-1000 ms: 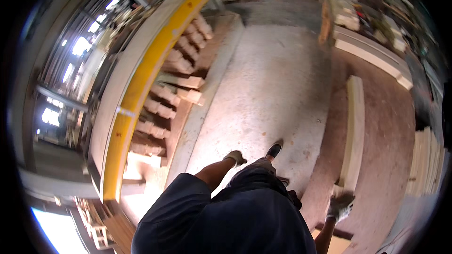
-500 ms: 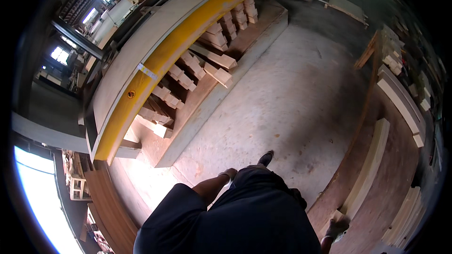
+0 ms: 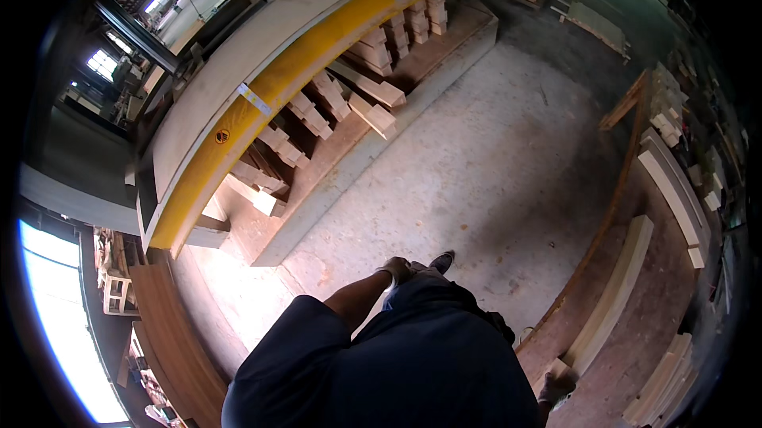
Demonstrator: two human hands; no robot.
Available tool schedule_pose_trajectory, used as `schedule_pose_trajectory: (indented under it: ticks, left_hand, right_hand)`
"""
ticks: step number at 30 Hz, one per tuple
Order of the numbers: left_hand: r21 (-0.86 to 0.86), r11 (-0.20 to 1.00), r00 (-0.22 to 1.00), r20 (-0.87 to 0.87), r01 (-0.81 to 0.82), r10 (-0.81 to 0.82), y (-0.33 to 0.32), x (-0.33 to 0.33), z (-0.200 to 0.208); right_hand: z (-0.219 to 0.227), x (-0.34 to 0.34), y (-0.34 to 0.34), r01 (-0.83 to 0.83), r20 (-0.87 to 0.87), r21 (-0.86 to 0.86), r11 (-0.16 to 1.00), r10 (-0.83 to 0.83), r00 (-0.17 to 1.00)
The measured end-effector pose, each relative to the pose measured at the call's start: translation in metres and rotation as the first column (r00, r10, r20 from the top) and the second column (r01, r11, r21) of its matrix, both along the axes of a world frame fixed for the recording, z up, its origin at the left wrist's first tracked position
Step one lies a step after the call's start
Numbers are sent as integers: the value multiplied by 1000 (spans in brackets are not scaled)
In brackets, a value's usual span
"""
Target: The person assembles wooden pieces on a workbench using a pneumatic nail gun. They apply glue to the wood with a brush, align the pieces, and fasten them together. The finished assemblies are placed on a nearby rack.
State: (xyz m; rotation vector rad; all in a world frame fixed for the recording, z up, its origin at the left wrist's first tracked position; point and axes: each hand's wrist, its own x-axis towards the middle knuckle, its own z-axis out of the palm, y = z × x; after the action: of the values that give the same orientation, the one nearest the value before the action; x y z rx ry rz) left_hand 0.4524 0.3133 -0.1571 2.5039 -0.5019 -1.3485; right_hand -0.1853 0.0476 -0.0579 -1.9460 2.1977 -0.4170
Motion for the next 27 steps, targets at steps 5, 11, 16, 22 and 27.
schedule_pose_trajectory:
  ticks: [5,11,16,22,27]
  left_hand:
    - [-8,1000,1000,0,31,-31,15,-22,-29]
    - [90,984,988,-36,153,-150,12,-21,2]
    - [73,986,988,-2,151,-151,19,-25,-7]
    - [62,983,984,-41,174,-171,12,-28,-24]
    - [62,992,994,-45,106,-104,10,-31,-12]
  right_hand:
    - [-7,-8,1,-28,11,-34,999,28,1000]
    - [6,4,4,5,85,-43,999,-1,996]
    - [13,10,6,-25,20,-64,998,26,999]
    - [6,-4,4,18,-38,4,1000,-18,999]
    - [43,30,2,69,-52,173,982,-61,997]
